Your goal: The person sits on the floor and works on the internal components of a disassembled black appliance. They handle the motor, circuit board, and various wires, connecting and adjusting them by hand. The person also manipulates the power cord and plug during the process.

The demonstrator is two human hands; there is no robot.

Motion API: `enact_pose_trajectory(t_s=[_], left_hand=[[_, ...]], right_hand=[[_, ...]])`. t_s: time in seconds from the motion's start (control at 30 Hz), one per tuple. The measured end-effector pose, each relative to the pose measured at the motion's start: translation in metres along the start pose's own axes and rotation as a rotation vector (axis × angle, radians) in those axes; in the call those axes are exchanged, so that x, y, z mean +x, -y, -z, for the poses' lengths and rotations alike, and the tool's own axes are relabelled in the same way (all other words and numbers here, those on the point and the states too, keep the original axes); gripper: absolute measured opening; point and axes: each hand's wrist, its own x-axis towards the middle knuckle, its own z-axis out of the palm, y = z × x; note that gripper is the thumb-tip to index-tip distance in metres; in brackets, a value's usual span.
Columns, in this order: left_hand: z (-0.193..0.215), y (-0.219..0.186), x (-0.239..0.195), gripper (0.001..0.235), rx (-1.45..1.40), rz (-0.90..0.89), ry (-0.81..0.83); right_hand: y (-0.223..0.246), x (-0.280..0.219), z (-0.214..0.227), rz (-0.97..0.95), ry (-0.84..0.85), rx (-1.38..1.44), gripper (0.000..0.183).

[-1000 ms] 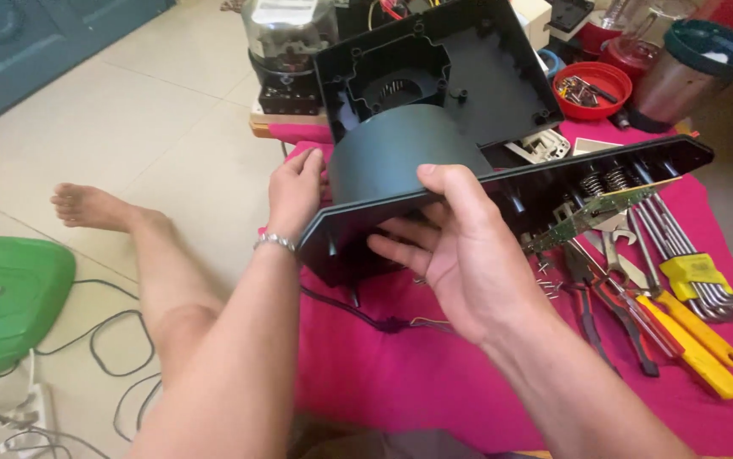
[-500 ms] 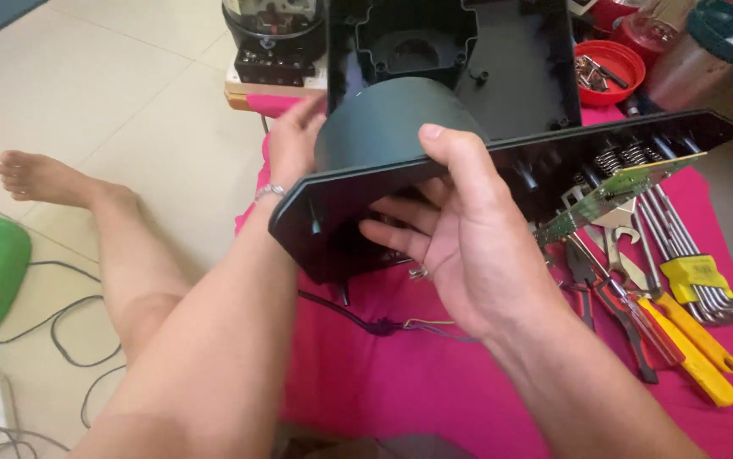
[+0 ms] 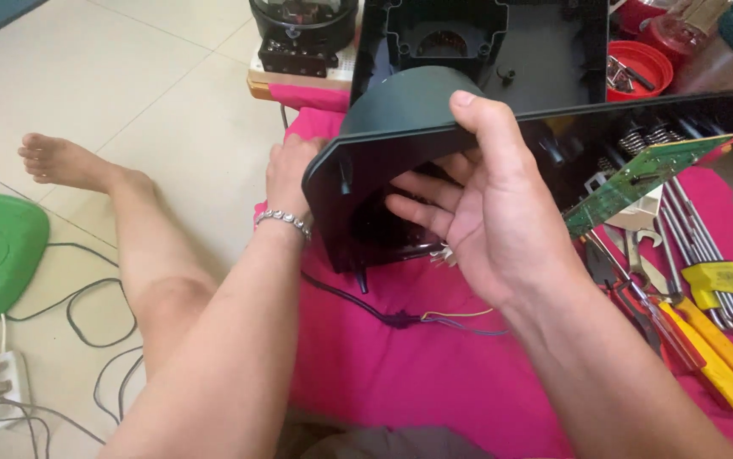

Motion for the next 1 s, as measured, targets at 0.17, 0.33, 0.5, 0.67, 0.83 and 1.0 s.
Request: enact_pose_trajectory(t_s=[0.17,0.33,0.5,0.67,0.83,1.0], left_hand=[[0.017,0.005,-0.004,0.022,-0.242,0.005,-0.174],[0.033,0.034,-0.02,0.018,-0.309,0.427,-0.334],[0.101,0.016,-0.06,0.031,-0.646,0.595,-0.581],[0.14,-0.018,-0.086,0.034,-0.653,0.416,-0.738],[0.179,-0.05,-0.113,0.032,-0.934,0.632,-0.776],[0.194,-0.039,-0.149,0.019,-0.996,0.443,-0.792]], right_hand=[[-0.001,0.003,0.005,0.019,0.033,-0.013,0.066],[-0.003,0.003,0.01,0.021,0.07,-0.017,0.064],[-0.006,0.021,0.009,0.022,0.1,-0.024,0.058],[-0.005,0.04,0.003,0.052,0.14,-0.025,0.076],[-0.002,0.029,0.009,0.046,0.151,0.015,0.076],[-0.014,0.023,0.026,0.05,0.236,-0.109,0.096]])
